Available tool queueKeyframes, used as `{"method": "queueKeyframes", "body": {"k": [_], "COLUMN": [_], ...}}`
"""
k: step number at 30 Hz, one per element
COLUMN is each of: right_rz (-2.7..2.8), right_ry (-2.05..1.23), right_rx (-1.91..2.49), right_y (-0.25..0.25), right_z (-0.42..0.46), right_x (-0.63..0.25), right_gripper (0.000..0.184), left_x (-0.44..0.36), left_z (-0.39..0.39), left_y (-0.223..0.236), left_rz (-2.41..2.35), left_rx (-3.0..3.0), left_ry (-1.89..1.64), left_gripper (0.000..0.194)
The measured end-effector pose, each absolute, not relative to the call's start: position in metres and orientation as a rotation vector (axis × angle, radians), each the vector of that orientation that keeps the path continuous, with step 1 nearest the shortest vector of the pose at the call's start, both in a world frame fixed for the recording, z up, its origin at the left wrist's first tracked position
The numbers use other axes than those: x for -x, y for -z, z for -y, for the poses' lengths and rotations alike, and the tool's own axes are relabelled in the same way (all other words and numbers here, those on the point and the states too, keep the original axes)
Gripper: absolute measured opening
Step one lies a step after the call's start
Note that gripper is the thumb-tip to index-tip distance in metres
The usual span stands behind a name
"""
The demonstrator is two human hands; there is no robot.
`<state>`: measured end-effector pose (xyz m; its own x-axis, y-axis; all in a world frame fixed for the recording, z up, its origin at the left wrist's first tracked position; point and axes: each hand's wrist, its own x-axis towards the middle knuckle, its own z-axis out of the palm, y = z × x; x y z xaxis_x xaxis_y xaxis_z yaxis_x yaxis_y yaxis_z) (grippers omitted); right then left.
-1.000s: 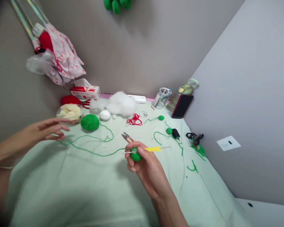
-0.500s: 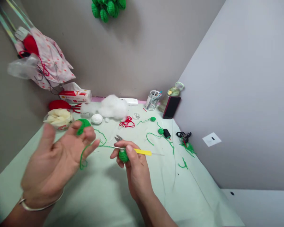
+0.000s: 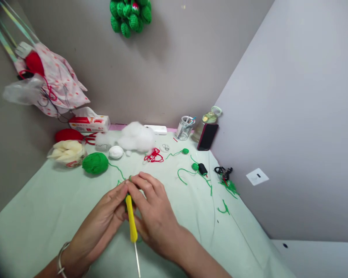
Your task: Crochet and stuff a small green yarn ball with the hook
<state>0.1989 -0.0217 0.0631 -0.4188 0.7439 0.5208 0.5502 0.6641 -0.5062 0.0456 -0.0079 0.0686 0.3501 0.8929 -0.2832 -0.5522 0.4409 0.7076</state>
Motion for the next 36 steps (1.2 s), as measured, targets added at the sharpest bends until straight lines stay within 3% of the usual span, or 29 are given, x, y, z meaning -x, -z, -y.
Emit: {"method": "queueKeyframes", "body": {"k": [3, 6, 11, 15, 18, 22, 24, 33, 36], "right_rz": [2.06, 1.543, 1.08, 0.972, 0.93, 0.896, 0.898, 0.912, 0.932], "right_ry": [-0.573, -0.375, -0.121, -0.095, -0.085, -0.062, -0.066, -0.07, -0.068], "right_rx": [1.115, 1.479, 1.854, 1.936, 1.956, 1.964, 1.96, 1.96, 1.965], "right_y": [-0.069, -0.061, -0.034, -0.015, 0.0, 0.016, 0.02, 0.038, 0.052], "right_z": [-0.006, -0.064, -0.163, -0.202, -0.218, -0.231, -0.235, -0.205, -0.188], "right_x": [-0.246, -0.313, -0.409, -0.439, -0.449, -0.46, -0.465, -0.467, -0.457], "right_gripper": [0.069, 0.063, 0.092, 0.096, 0.087, 0.049, 0.039, 0.051, 0.041], "left_x": [-0.037, -0.03, -0.027, -0.028, -0.029, -0.03, -0.03, -0.027, -0.026], "left_z": [0.0, -0.002, -0.003, -0.005, -0.008, -0.009, -0.008, -0.007, -0.005], "left_y": [-0.065, -0.057, -0.047, -0.04, -0.035, -0.03, -0.031, -0.031, -0.029], "left_rz": [-0.755, -0.821, -0.854, -0.865, -0.869, -0.866, -0.863, -0.87, -0.857], "left_rx": [-0.464, -0.393, -0.392, -0.393, -0.395, -0.39, -0.388, -0.373, -0.382], "left_ry": [-0.993, -0.974, -0.921, -0.903, -0.901, -0.887, -0.884, -0.893, -0.882], "left_gripper": [0.028, 0.027, 0.026, 0.027, 0.028, 0.027, 0.026, 0.03, 0.029]}}
